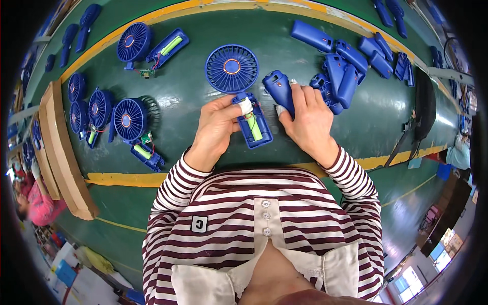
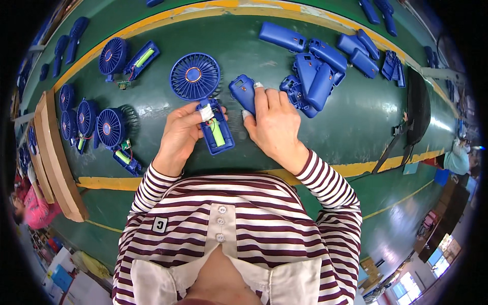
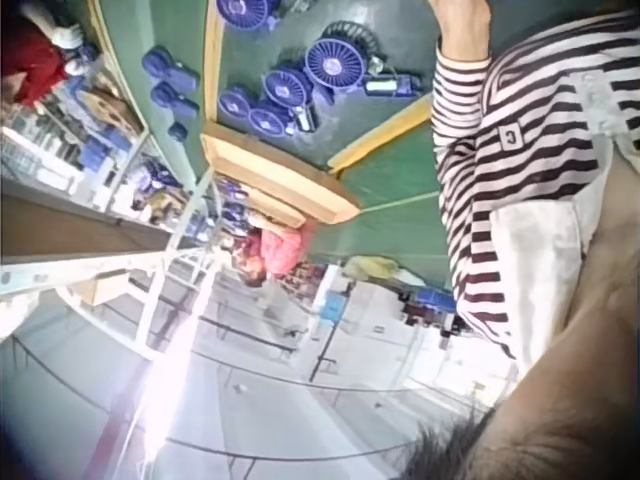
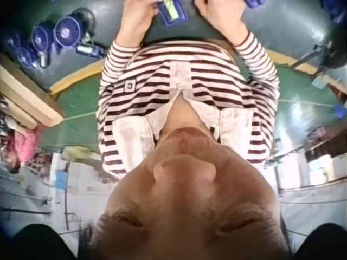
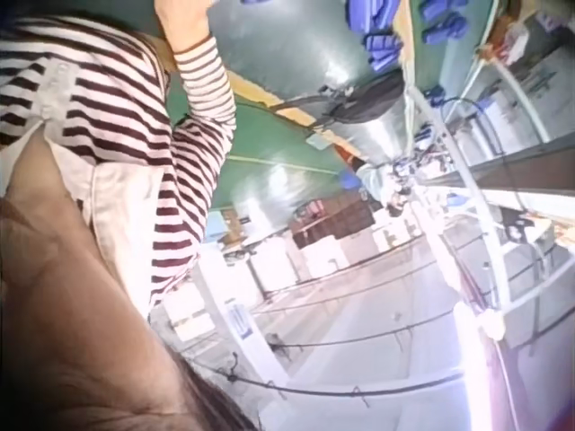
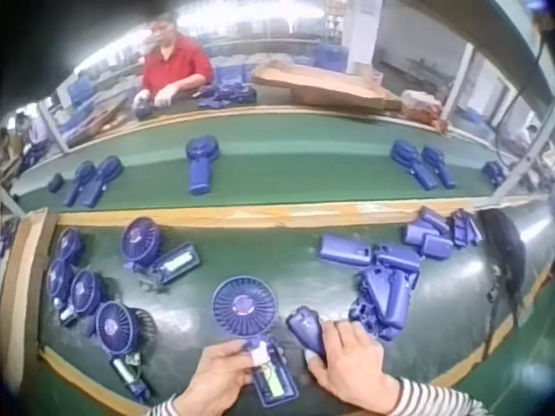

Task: The person assembles portable fans by fitting the circuit board and wiring into the handle base, pressing the handle cover into place by hand, and placing the assembled fans onto the conveyor belt.

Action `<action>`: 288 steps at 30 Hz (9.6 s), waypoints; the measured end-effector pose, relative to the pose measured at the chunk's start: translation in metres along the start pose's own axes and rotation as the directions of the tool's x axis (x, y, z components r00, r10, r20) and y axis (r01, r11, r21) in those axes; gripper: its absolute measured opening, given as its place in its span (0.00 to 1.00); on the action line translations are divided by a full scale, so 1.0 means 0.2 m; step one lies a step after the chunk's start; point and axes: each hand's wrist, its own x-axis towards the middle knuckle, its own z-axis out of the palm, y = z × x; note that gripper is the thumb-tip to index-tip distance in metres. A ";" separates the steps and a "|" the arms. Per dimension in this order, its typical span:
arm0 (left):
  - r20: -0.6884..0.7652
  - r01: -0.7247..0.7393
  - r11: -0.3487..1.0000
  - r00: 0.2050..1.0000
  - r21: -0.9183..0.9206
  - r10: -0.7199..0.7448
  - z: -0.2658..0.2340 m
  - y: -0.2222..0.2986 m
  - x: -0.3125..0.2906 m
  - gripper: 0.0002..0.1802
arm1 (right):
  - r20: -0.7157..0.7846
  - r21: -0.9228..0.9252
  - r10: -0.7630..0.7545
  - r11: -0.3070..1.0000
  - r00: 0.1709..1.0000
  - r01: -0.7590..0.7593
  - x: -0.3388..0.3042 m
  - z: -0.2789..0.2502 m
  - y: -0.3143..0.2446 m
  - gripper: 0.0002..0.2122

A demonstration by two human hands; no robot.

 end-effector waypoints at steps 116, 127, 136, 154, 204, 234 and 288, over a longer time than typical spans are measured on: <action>0.112 -0.428 0.858 0.903 0.285 0.414 0.03 -0.01 -0.02 0.16 | -0.364 -0.426 0.370 0.750 0.855 -0.506 1.17 0.04 1.24 0.12; 0.165 -0.393 0.843 0.919 0.366 0.357 0.03 0.01 -0.01 0.16 | -0.241 -0.434 0.162 0.864 0.957 -0.256 1.07 -0.02 1.01 0.22; 0.258 -0.406 0.872 0.904 0.274 0.340 -0.04 -0.04 -0.10 0.15 | -0.036 0.198 -0.533 0.825 0.846 0.529 0.89 0.07 -0.17 0.18; -0.056 -0.295 0.858 0.952 -0.421 0.300 -0.16 0.06 -0.10 0.20 | 0.153 0.337 -0.362 0.894 0.920 0.296 0.45 0.01 -0.41 0.24; 0.014 -0.030 0.998 0.999 0.050 0.030 0.00 0.06 -0.09 0.18 | 0.388 0.919 0.030 -0.079 0.921 -0.385 0.41 0.11 -0.02 0.23; -0.204 -0.177 0.977 0.967 -0.118 0.151 0.03 0.11 -0.04 0.12 | -0.513 0.281 -0.334 0.805 0.791 0.522 0.27 0.13 -0.16 0.14; 0.037 -0.027 0.967 0.999 -0.254 0.038 -0.02 0.16 -0.07 0.20 | 0.058 0.800 -0.338 0.579 0.939 0.159 0.36 -0.02 -0.13 0.06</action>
